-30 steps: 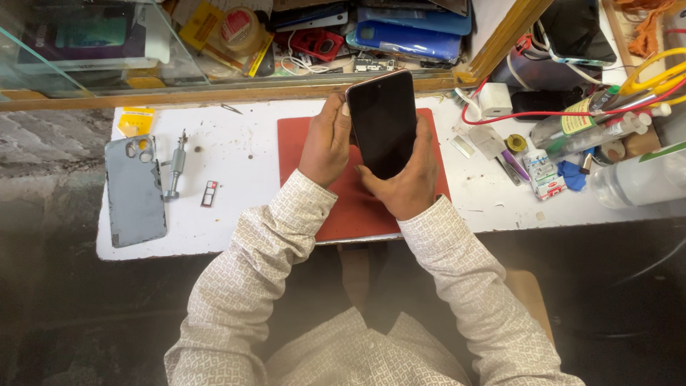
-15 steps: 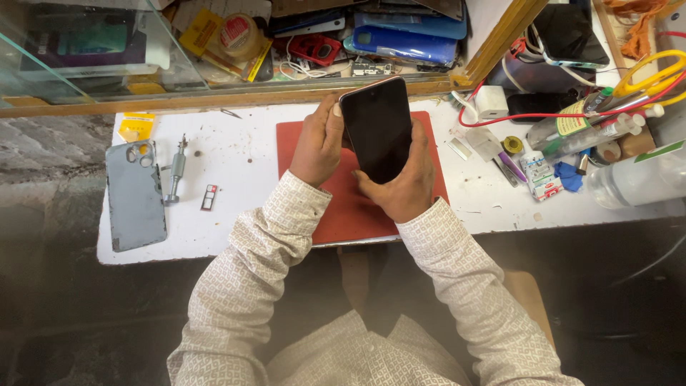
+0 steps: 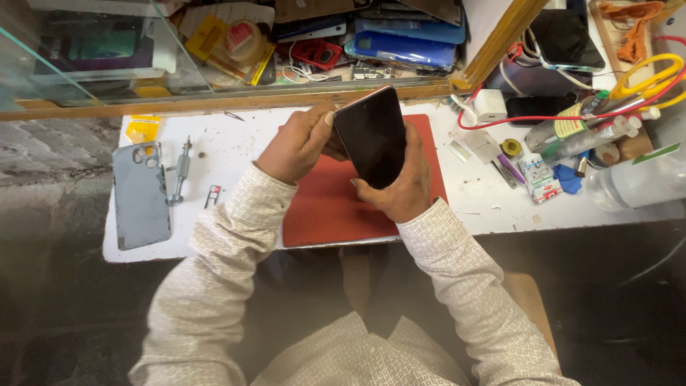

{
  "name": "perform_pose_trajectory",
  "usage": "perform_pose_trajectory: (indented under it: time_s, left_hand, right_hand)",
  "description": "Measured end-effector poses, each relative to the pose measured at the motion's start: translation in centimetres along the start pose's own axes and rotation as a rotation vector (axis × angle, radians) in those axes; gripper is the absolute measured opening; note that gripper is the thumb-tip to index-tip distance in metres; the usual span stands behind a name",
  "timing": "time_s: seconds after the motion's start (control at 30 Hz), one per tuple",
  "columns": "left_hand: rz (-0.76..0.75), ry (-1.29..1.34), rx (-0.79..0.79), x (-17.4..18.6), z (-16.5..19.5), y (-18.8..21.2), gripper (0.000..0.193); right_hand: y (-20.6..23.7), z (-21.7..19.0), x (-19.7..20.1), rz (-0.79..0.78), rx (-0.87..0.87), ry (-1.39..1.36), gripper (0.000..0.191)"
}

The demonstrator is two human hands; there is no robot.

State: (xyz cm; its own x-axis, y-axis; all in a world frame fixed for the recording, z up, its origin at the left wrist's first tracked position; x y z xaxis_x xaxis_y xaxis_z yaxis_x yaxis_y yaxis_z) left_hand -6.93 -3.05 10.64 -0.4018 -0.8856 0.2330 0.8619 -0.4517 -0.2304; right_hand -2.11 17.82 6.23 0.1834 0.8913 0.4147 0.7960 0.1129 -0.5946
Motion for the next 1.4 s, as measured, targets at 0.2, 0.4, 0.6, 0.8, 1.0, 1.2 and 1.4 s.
perform_pose_trajectory:
  time_s: [0.2, 0.4, 0.6, 0.8, 1.0, 1.2, 1.4]
  left_hand:
    - [-0.191, -0.156, 0.029, 1.4, 3.1, 0.2, 0.035]
    - [-0.310, -0.217, 0.105, 1.8, 4.7, -0.2, 0.038]
    - [-0.401, -0.263, 0.156, 2.2, 5.6, -0.4, 0.037]
    - [-0.432, -0.267, 0.192, 2.0, 6.7, -0.4, 0.037]
    - [-0.353, -0.630, 0.029, 2.3, 7.1, -0.8, 0.030]
    - [-0.329, -0.383, -0.110, 1.8, 7.0, -0.6, 0.028]
    - [-0.266, -0.597, -0.100, 1.5, 7.1, -0.2, 0.025]
  right_hand:
    - [0.3, 0.5, 0.0, -0.015, 0.034, -0.038, 0.113]
    - [0.5, 0.5, 0.3, -0.021, 0.062, -0.064, 0.112]
    - [0.6, 0.5, 0.2, -0.025, 0.070, -0.094, 0.111]
    - [0.8, 0.6, 0.3, 0.002, 0.108, -0.035, 0.108]
    - [0.7, 0.6, 0.3, 0.008, 0.121, -0.074, 0.105]
    - [0.5, -0.1, 0.6, 0.035, 0.157, 0.005, 0.104]
    - [0.4, -0.8, 0.4, 0.055, 0.229, 0.101, 0.102]
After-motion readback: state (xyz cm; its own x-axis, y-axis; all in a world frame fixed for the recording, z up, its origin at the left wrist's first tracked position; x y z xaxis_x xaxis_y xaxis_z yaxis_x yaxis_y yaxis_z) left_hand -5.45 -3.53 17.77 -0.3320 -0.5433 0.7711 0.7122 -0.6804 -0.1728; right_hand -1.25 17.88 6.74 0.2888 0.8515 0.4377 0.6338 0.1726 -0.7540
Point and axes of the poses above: each hand's wrist, its own y-axis away from the middle knuckle, its own x-axis out of the back of the hand, z = x × y, the point moved 2 cm from there along -y, towards the middle knuckle, and after that the axes turned 5 degrees about -y, right-handed, at the moved point
